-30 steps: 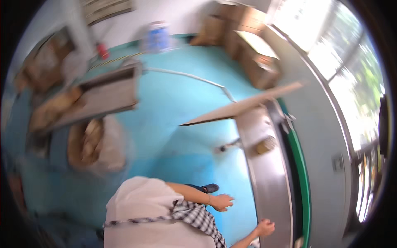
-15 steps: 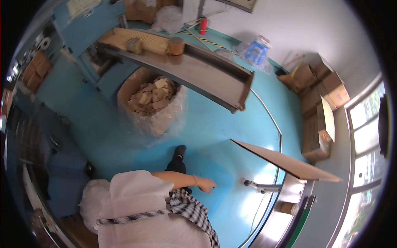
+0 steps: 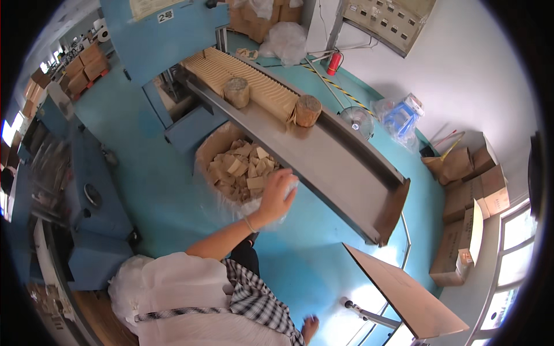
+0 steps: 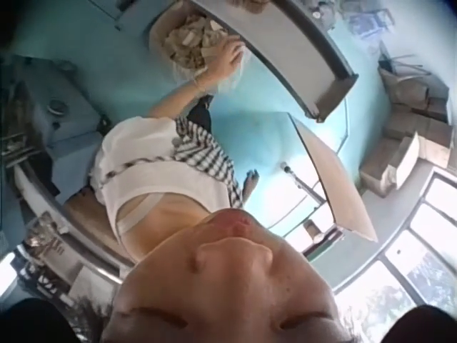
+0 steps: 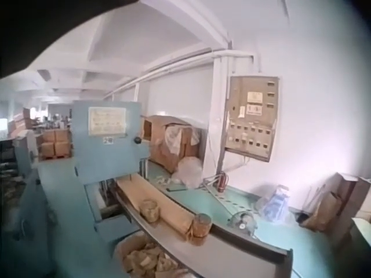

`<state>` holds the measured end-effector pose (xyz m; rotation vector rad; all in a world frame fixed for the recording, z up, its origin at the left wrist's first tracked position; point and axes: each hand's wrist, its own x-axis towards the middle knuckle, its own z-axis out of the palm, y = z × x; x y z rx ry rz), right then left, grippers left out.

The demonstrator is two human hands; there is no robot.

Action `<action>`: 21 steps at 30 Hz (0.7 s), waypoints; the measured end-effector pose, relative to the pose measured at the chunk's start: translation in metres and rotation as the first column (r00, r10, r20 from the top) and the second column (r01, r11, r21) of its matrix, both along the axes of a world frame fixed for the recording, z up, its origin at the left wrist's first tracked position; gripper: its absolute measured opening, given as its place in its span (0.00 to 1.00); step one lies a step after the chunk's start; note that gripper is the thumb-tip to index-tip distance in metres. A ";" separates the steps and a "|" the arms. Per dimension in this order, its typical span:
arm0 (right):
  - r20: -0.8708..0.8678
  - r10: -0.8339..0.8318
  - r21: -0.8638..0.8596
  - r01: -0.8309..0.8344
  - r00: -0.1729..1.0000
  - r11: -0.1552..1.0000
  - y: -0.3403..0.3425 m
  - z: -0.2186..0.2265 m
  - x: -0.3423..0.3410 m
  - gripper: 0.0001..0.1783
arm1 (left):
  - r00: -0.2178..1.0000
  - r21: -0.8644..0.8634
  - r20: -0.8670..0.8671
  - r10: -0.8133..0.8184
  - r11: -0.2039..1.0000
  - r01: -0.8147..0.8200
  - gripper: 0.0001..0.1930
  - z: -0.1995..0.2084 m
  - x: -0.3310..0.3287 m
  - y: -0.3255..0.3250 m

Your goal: Taking folded paper products from a production line and placing them into a container.

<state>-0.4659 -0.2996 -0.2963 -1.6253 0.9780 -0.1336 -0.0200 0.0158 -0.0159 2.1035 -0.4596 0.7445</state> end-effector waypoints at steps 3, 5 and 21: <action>-0.083 0.696 -0.208 -0.696 0.713 0.688 0.119 0.171 0.216 0.22 | 0.981 0.005 0.013 0.193 0.981 -0.193 0.21 0.033 0.073 0.053; 0.116 0.874 -0.343 -0.807 0.471 0.481 0.167 0.239 0.311 0.19 | 0.962 0.082 -0.021 0.272 0.960 -0.269 0.29 0.045 0.119 0.061; 0.108 0.807 -0.946 -0.189 0.581 0.263 0.269 0.365 0.730 0.34 | 0.968 0.370 -0.033 0.249 0.903 -0.220 0.28 0.020 0.265 0.120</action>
